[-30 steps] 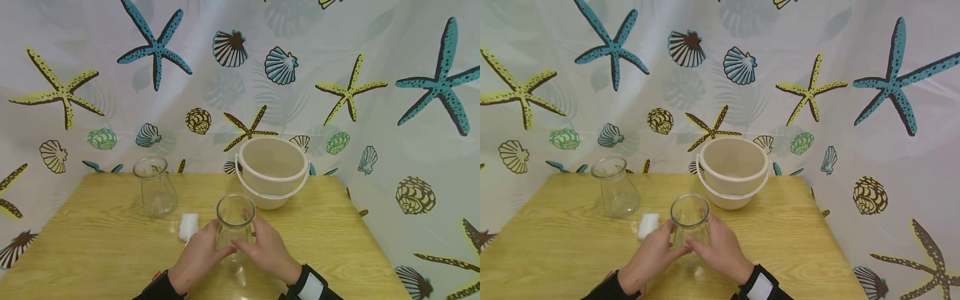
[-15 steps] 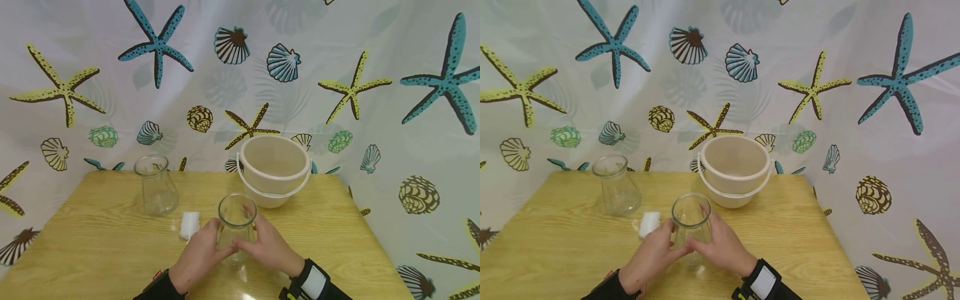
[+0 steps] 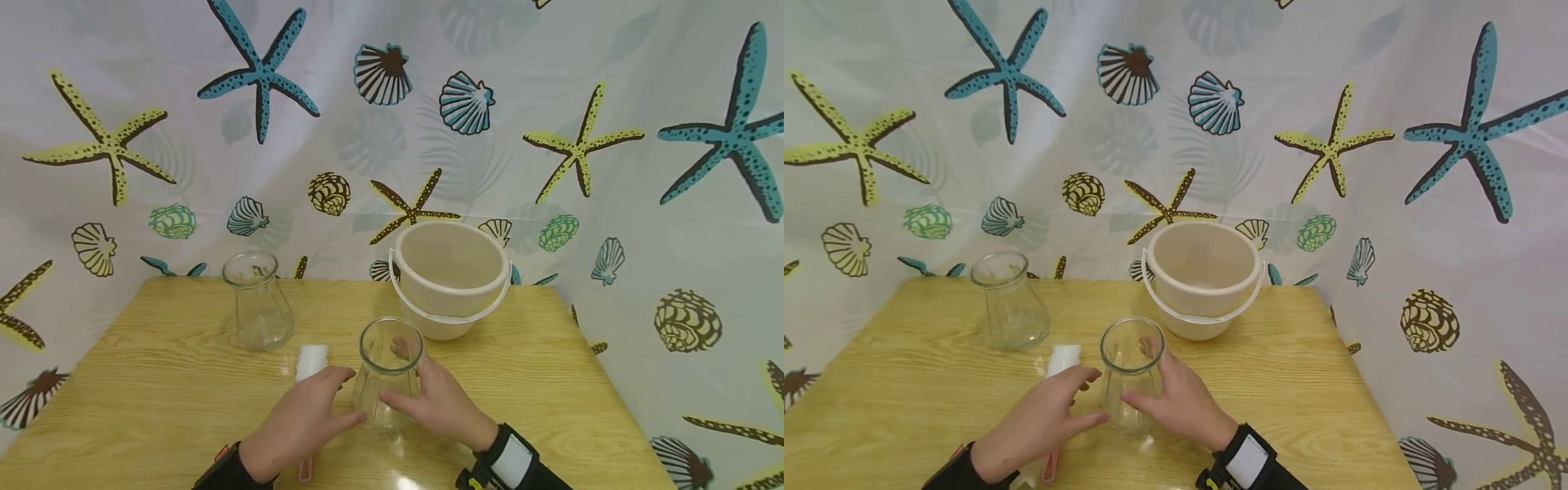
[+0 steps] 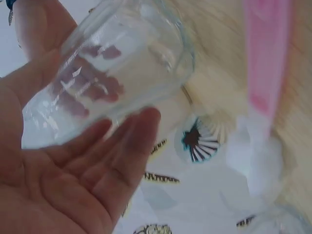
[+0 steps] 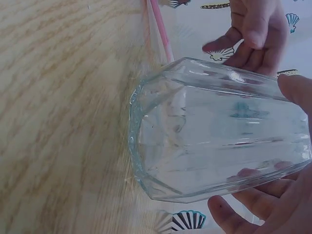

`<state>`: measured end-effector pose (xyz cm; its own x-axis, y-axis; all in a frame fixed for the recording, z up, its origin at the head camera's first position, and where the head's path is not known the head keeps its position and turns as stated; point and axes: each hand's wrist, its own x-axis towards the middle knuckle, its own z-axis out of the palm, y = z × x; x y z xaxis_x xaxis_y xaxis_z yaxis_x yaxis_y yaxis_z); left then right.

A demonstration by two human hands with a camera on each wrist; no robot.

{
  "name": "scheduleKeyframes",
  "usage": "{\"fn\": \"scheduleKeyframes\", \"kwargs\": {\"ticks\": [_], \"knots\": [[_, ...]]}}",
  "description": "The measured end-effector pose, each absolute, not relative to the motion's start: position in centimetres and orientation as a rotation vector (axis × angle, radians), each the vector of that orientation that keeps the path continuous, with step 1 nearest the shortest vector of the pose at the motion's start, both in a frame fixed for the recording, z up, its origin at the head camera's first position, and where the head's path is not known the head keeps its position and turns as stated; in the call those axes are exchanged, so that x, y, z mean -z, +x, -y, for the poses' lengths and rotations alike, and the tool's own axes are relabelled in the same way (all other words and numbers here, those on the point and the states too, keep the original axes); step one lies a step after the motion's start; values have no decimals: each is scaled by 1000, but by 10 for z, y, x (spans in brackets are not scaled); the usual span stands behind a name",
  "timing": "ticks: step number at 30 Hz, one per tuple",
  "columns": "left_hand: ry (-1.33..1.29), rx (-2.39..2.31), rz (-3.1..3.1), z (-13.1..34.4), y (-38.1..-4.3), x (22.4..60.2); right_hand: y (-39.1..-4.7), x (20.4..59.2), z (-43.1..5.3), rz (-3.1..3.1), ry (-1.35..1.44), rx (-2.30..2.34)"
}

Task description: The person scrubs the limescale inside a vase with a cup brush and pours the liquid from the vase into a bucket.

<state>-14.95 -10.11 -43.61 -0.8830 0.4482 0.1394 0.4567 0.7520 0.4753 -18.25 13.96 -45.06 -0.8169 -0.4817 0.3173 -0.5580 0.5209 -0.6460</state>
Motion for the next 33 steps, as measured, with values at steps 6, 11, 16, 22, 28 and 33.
{"fn": "scheduleKeyframes", "kwargs": {"ticks": [6,11,16,22,28,33], "knots": [[-1132,507,2867,129,-146,441,-181,453,-141,2668,881,-1251],[-1397,400,2706,136,-144,454,-182,453,-141,2648,898,-1236],[-1530,463,2672,139,-143,463,-182,452,-140,2636,928,-1224],[-1565,447,2669,140,-144,464,-181,452,-139,2650,910,-1224],[-1535,329,2691,141,-143,464,-181,452,-139,2648,894,-1199],[-1535,352,2721,142,-145,466,-181,453,-141,2654,880,-1203]]}}
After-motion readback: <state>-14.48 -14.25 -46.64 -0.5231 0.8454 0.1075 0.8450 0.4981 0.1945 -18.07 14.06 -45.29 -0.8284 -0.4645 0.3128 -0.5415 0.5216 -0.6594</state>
